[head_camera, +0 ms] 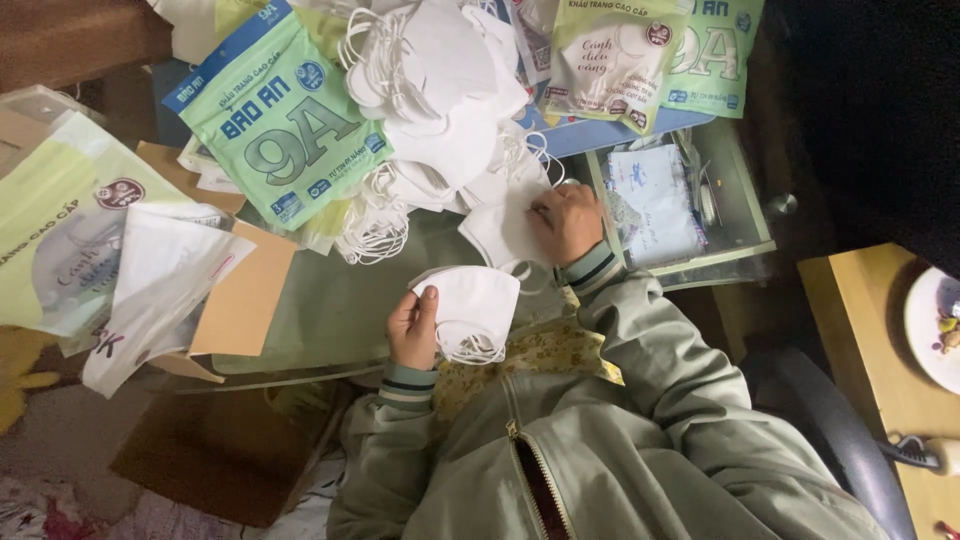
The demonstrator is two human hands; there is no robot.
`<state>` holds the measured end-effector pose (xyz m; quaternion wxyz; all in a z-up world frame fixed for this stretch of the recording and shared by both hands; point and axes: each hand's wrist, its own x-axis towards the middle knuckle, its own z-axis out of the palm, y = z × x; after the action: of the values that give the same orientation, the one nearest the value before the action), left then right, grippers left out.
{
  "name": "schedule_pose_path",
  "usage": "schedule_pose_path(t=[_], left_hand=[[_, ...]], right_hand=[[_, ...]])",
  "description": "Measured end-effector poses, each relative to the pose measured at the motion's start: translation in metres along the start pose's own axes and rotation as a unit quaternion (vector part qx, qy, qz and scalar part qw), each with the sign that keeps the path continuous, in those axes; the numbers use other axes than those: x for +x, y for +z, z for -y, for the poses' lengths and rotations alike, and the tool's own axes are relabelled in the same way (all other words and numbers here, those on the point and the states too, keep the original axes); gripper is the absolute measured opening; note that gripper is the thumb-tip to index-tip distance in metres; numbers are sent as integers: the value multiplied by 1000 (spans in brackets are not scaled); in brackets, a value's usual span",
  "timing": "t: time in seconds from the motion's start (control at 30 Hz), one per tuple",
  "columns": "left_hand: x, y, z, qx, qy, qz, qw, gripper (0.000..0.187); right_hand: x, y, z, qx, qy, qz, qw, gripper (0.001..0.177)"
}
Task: A person is manually inspecting and packing face masks into plastic bags at a workstation.
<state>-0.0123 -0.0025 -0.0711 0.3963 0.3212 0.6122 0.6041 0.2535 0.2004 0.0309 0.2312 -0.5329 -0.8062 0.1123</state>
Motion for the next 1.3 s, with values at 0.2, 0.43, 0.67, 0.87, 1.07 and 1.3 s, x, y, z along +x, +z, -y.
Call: schedule_pose_path(t=[0.2,0.43,0.67,0.87,1.07,1.3], left_hand=[[-7,4,-6,-8,-2,-45,999,36],[-15,27,-100,7,-52,-85,995,48],[2,15,-29,-26,-72,-82,994,43],[1,24,-74,-7,-70,-96,993,43],[-2,32,-97,-14,-59,-85,995,37],[-1,24,-72,-27,-33,-45,998,25]], right_hand=[[-7,-65,36,217,-42,-142,965,18],[-20,-82,29,424,31,-127,896,14],[-56,-11,66,478,82,25,874,14],[-60,6,77,440,81,84,890,12],[-59,4,91,442,77,81,890,11],[-42,-19,92,353,-14,15,935,17]])
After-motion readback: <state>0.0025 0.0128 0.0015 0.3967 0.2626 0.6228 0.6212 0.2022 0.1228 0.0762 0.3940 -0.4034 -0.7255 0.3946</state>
